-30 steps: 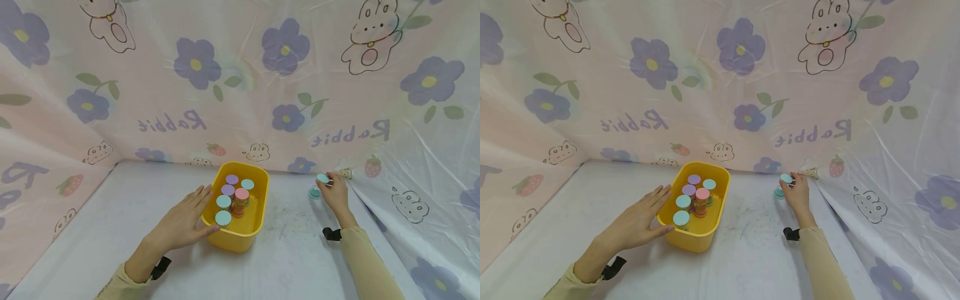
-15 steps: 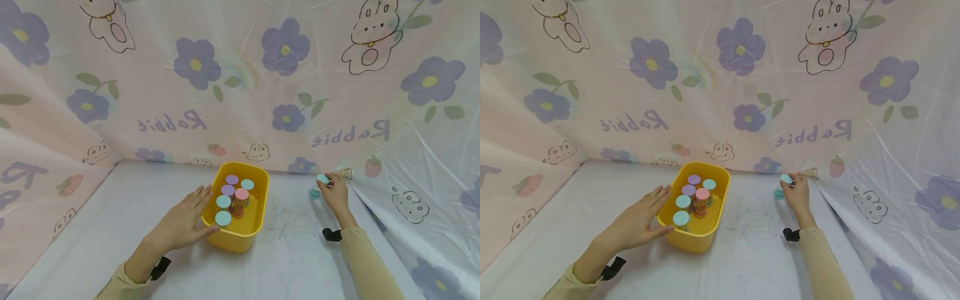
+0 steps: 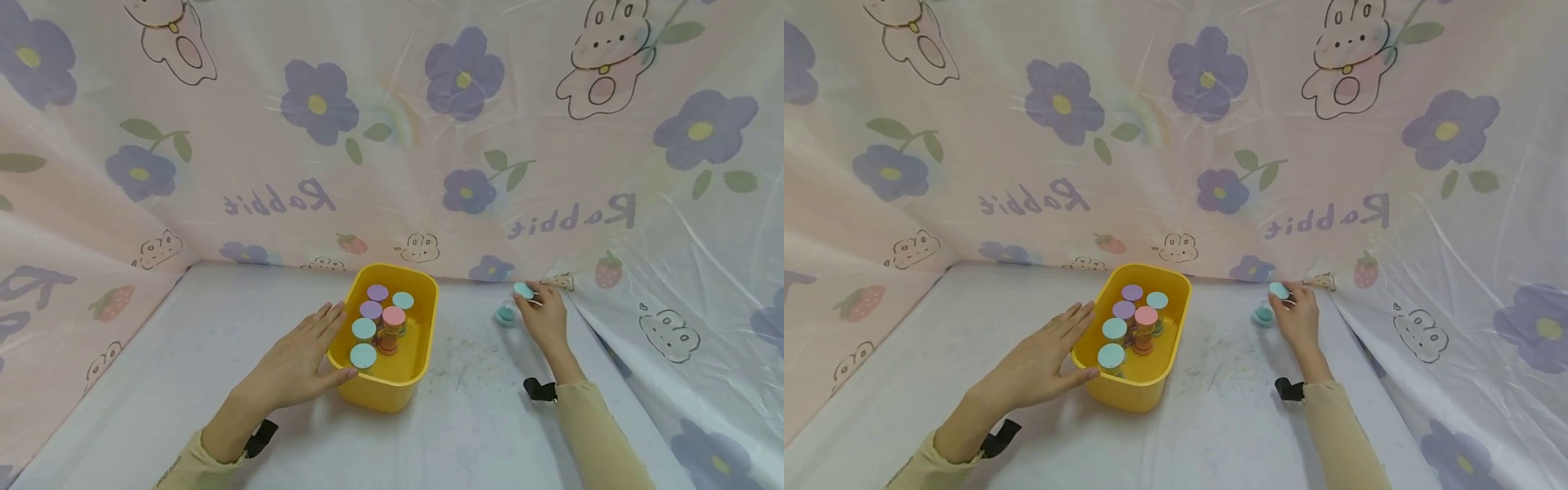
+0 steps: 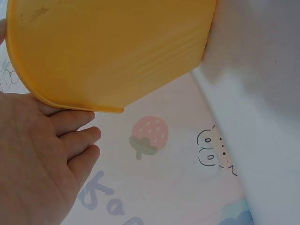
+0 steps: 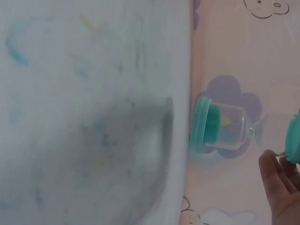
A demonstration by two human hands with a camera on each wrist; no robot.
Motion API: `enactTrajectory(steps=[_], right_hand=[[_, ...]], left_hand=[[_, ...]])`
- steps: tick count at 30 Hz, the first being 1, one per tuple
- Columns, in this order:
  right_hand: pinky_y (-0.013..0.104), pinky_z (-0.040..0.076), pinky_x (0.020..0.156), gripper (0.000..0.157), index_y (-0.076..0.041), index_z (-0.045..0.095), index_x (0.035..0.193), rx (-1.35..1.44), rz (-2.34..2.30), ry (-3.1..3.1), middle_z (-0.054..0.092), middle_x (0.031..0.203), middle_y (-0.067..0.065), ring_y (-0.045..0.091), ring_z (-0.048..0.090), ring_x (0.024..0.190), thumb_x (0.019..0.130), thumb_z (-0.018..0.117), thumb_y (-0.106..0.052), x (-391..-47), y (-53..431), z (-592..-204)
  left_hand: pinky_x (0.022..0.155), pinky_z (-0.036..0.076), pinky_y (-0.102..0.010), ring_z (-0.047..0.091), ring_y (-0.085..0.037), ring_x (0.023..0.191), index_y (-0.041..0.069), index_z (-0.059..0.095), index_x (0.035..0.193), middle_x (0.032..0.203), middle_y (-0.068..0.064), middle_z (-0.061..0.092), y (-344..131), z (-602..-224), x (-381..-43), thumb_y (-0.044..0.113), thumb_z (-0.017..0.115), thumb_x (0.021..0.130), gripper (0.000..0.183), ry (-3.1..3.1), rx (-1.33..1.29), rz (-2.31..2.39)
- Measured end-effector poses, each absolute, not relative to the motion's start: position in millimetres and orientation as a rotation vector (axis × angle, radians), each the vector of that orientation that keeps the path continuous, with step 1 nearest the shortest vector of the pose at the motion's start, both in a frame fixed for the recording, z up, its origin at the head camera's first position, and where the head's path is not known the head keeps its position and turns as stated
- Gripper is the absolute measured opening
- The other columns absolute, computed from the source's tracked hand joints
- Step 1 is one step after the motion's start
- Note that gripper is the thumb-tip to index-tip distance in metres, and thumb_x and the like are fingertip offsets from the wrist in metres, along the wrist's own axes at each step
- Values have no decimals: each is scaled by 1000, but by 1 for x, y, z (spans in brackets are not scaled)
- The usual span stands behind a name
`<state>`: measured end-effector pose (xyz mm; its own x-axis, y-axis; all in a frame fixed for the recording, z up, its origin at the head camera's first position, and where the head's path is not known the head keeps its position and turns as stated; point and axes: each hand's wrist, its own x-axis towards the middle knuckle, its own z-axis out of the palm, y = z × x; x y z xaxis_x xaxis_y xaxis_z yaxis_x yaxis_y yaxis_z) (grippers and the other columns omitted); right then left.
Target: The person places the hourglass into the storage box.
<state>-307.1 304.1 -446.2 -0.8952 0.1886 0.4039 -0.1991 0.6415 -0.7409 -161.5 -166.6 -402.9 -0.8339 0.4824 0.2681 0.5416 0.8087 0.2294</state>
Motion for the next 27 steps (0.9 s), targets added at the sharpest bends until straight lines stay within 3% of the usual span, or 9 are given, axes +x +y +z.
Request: enactTrajectory(steps=[3,5,7,12,15,23,27], right_hand=[[3,48,90,48,8,57,141,52,1138,-2375,51,129,24,39,63,119,100,70,-13,-304,299,-441],[0,45,87,46,9,59,138,92,1120,-2338,52,126,24,39,64,116,99,71,-10,-302,295,-438],[-1,45,86,44,10,60,136,130,1105,-2302,54,123,24,34,65,111,97,72,-7,-300,291,-433],[1,47,88,41,9,63,133,225,1121,-2224,55,124,24,6,58,104,96,73,-3,-294,280,-421],[3,49,89,39,9,64,132,301,1133,-2180,56,124,25,-2,55,102,95,73,-1,-289,272,-412],[5,50,91,39,10,66,130,474,1137,-2094,57,121,28,2,58,101,92,74,5,-277,252,-392],[6,51,91,38,16,64,127,537,1146,-2057,56,120,35,5,60,99,90,72,13,-263,235,-373]], left_hand=[[127,23,-51,20,-34,158,0,31,162,171,-14,23,-167,-403,-162,70,52,99,97,-2794,-802,-440],[128,23,-51,20,-34,159,0,31,162,171,-14,23,-167,-403,-162,70,52,99,97,-2795,-804,-440],[128,23,-51,19,-34,159,0,30,162,171,-14,23,-167,-403,-162,70,52,99,97,-2798,-803,-441],[128,23,-52,19,-33,159,0,30,162,171,-13,23,-167,-403,-161,71,51,98,98,-2803,-799,-450],[128,22,-51,19,-34,159,0,31,162,171,-14,23,-167,-403,-162,71,52,98,97,-2798,-801,-447],[127,23,-51,20,-34,158,0,31,162,171,-14,23,-167,-404,-161,70,52,99,97,-2791,-807,-437],[127,23,-51,19,-34,159,0,30,162,172,-13,22,-167,-403,-161,69,52,99,96,-2791,-807,-433]])
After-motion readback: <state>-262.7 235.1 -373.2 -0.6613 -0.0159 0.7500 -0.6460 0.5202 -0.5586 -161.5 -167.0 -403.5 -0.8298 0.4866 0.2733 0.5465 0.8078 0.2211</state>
